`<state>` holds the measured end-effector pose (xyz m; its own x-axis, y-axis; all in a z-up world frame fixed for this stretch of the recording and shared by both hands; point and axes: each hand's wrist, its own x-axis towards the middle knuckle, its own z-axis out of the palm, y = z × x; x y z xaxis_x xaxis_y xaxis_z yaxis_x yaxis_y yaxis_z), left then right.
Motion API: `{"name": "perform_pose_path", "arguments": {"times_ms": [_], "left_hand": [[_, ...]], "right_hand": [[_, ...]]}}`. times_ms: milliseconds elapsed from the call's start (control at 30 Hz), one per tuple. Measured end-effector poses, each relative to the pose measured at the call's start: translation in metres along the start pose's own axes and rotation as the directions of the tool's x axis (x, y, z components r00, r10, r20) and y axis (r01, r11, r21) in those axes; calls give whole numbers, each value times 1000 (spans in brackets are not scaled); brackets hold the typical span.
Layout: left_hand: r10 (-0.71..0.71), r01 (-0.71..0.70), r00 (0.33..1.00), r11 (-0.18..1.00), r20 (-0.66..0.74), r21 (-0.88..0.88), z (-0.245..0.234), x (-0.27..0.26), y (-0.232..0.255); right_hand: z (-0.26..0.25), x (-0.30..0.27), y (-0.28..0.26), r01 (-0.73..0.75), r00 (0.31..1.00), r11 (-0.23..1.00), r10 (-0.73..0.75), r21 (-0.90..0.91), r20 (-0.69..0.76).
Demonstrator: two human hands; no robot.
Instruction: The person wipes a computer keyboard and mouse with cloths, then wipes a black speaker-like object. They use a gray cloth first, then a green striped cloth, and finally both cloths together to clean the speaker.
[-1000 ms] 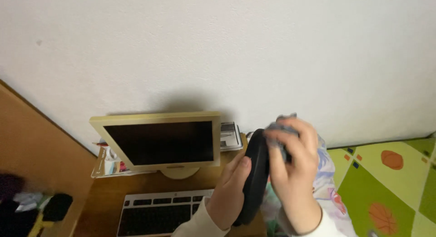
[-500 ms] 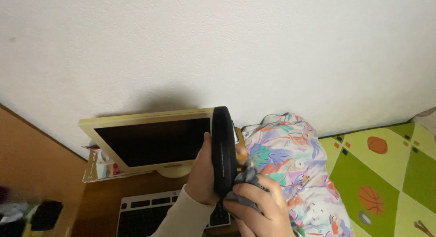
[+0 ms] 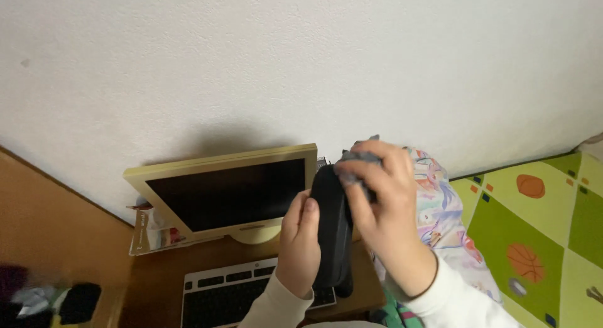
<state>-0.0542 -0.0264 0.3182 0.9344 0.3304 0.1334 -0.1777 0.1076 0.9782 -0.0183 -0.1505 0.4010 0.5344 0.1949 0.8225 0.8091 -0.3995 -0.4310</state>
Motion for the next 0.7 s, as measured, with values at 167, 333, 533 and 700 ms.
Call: {"name": "perform_pose_path", "arguments": {"times_ms": [167, 333, 533, 700], "left_hand": [[54, -56, 956, 998, -288, 2, -31, 22, 3], [-217, 198, 975, 941, -39, -275, -54, 22, 40], [-220, 518, 835, 625, 504, -584, -57, 16, 42], [156, 499, 764, 472, 626, -727, -62, 17, 29]], "right_hand": [[15, -61, -30, 286, 942, 958, -275, -34, 190], [16, -83, -20, 262, 938, 965, -253, -7, 238], [9, -73, -21, 277, 938, 961, -276, 29, 208], [11, -63, -23, 310, 920, 950, -294, -23, 258]]}}
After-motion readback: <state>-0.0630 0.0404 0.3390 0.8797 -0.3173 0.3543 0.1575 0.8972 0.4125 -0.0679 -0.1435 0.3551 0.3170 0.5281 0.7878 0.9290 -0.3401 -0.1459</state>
